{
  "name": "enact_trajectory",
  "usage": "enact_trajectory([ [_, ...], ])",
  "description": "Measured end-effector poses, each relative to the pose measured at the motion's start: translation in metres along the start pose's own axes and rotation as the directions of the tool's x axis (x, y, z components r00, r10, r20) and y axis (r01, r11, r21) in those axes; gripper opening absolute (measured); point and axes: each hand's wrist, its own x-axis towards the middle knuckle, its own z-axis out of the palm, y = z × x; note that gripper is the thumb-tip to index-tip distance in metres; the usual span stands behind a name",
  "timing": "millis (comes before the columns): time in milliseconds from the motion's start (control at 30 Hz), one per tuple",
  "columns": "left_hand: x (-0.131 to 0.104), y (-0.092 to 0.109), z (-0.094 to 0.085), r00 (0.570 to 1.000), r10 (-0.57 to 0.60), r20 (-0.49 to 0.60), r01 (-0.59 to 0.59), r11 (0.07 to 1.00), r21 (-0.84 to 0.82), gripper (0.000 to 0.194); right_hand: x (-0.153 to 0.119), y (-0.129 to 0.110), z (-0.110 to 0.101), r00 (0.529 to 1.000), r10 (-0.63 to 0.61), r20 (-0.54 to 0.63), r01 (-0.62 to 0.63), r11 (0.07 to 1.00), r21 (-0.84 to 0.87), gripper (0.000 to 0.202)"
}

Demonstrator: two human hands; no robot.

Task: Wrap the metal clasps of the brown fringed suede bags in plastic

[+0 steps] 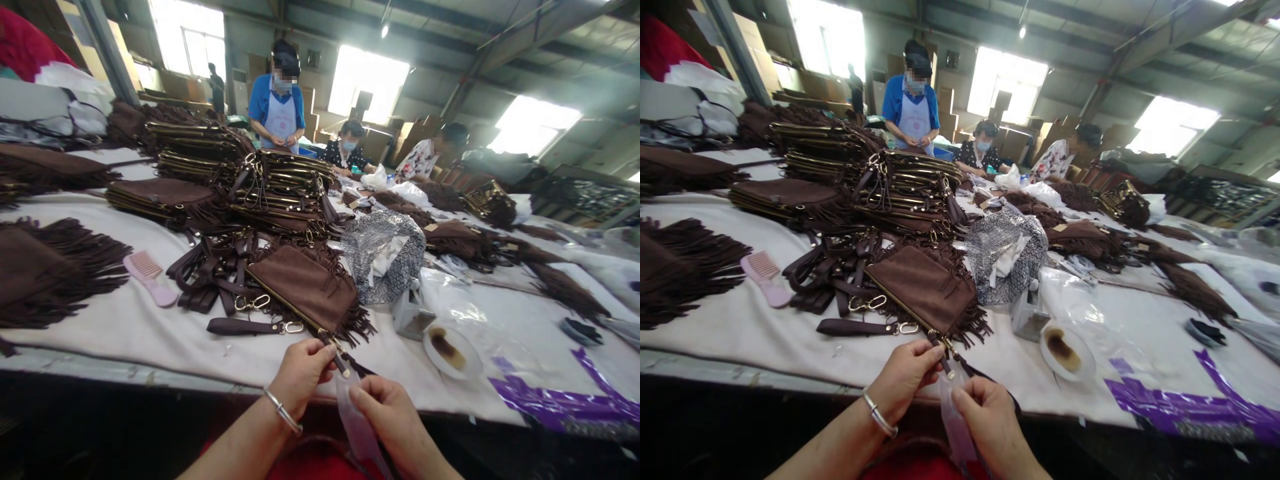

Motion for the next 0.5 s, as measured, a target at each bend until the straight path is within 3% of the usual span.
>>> enact_trajectory([
  [267,0.0,-0.003,-0.002,0.998,0.056,-0.016,-0.055,0.995,0.078,0.032,-0.001,0.011,0.0,1.0,0.003,0.001,-0.003,0.999,0.031,0.041],
  [500,0.001,-0.006,-0.004,0.997,0.071,0.025,-0.072,0.997,0.042,0.03,0.002,0.011,0.002,0.998,-0.03,-0.046,0.025,0.994,-0.111,0.036],
])
